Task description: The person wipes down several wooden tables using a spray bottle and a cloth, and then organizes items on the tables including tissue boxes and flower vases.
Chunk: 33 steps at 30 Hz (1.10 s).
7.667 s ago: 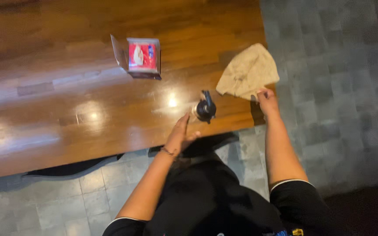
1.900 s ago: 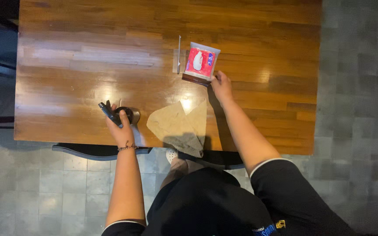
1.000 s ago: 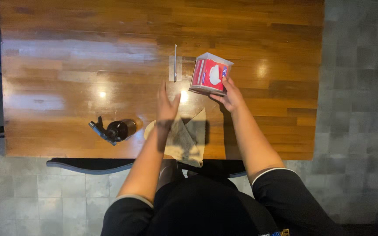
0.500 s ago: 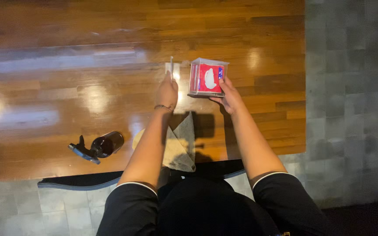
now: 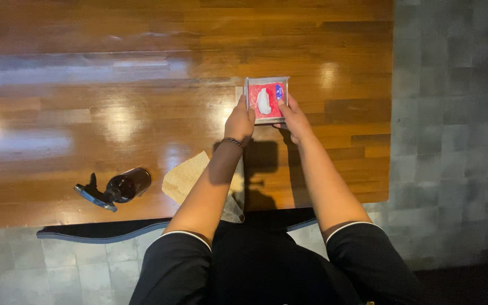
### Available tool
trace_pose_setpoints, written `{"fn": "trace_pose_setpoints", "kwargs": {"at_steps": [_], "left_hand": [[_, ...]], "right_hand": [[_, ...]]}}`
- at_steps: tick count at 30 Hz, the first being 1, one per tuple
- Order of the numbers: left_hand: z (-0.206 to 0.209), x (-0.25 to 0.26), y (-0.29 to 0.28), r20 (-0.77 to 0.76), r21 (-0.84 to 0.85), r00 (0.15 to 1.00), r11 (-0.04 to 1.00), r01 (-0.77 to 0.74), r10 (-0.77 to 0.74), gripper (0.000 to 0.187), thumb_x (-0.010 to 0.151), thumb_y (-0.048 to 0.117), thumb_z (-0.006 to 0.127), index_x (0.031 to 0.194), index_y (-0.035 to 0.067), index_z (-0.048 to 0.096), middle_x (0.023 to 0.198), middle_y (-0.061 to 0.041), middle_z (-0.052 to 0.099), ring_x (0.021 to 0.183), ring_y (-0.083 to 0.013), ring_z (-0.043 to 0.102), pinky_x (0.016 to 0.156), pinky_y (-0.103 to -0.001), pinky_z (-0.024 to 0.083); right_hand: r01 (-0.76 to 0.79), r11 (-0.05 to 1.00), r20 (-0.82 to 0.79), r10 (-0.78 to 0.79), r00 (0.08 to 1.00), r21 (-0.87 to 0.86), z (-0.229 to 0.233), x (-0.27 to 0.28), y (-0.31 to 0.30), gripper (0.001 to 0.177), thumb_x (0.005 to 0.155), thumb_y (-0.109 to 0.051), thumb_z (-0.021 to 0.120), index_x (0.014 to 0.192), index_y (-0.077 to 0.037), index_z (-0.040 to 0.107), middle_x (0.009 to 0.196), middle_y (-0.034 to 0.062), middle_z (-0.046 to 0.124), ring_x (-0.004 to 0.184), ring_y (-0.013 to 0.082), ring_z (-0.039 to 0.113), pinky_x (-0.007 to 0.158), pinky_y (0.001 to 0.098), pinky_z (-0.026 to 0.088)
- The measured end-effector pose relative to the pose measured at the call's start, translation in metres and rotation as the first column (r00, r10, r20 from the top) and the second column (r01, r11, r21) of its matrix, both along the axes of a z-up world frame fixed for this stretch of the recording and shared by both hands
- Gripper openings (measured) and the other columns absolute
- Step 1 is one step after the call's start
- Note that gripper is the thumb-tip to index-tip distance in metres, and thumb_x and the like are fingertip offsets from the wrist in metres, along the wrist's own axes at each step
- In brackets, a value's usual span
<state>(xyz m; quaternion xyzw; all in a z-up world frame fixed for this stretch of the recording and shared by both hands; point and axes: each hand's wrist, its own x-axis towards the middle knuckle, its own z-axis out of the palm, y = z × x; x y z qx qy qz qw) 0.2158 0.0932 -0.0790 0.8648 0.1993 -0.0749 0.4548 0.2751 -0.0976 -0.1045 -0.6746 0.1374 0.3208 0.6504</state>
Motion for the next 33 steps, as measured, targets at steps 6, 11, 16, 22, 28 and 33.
{"fn": "trace_pose_setpoints", "kwargs": {"at_steps": [6,11,16,22,28,33], "left_hand": [[0.013,-0.016,0.009,0.151,-0.117,0.988,0.992,0.035,-0.017,0.075,0.096,0.042,0.063,0.151,-0.001,0.035,0.131,-0.030,0.062,0.121,-0.0446,0.061,0.100,-0.047,0.049],[0.004,-0.085,0.023,0.278,-0.248,0.955,0.968,-0.032,0.103,0.079,0.094,0.026,0.073,0.154,-0.003,0.030,0.150,-0.030,0.046,0.134,-0.0397,0.051,0.099,-0.042,0.049],[0.017,-0.218,0.045,0.179,-0.340,0.891,0.876,-0.342,0.417,0.044,0.101,0.015,0.059,0.143,0.003,0.053,0.136,-0.016,0.065,0.126,-0.0250,0.064,0.101,-0.038,0.052],[0.036,-0.306,0.051,0.252,-0.003,0.893,0.923,-0.385,0.373,0.039,0.098,0.007,0.059,0.137,0.003,0.058,0.129,-0.016,0.064,0.118,-0.0283,0.064,0.099,-0.039,0.051],[0.030,-0.324,0.057,0.191,0.008,0.888,0.904,-0.428,0.419,0.037,0.098,0.010,0.060,0.134,0.004,0.059,0.131,-0.015,0.062,0.115,-0.0273,0.062,0.085,-0.035,0.054],[-0.028,-0.351,0.080,0.284,-0.098,0.828,0.874,-0.477,0.484,0.046,0.101,0.013,0.061,0.142,-0.003,0.049,0.134,-0.016,0.062,0.120,-0.0255,0.065,0.101,-0.037,0.050]], "right_hand": [[0.014,0.996,0.214,0.005,0.977,-0.087,-0.020,-0.006,-0.007,0.064,0.111,-0.043,0.059,0.161,-0.013,0.033,0.148,0.0076,0.047,0.126,0.0179,0.049,0.103,0.0396,0.044],[0.308,0.892,0.742,0.043,0.669,-0.330,0.022,-0.062,-0.014,0.040,0.106,-0.025,0.059,0.138,-0.002,0.056,0.135,0.0183,0.058,0.124,0.0323,0.057,0.109,0.0433,0.045],[-0.037,0.832,0.738,0.511,0.442,-0.554,0.051,-0.185,0.058,0.044,0.085,-0.010,0.065,0.129,-0.008,0.066,0.131,0.0135,0.065,0.122,0.0338,0.057,0.109,0.0453,0.044],[-0.473,0.459,0.470,0.877,0.102,-0.753,0.047,-0.264,0.120,0.073,0.077,-0.042,0.075,0.144,-0.020,0.056,0.160,0.0212,0.028,0.147,0.0434,0.024,0.115,0.0655,0.013],[-0.480,0.356,0.300,0.935,0.192,-0.802,0.010,-0.231,0.043,0.062,0.089,-0.040,0.069,0.149,-0.032,0.053,0.156,0.0111,0.043,0.145,0.0336,0.034,0.121,0.0590,0.022],[0.117,0.549,0.513,0.655,0.555,-0.828,-0.013,-0.196,-0.157,0.055,0.089,-0.021,0.068,0.143,-0.016,0.059,0.150,0.0200,0.051,0.146,0.0410,0.036,0.118,0.0595,0.026]]}}
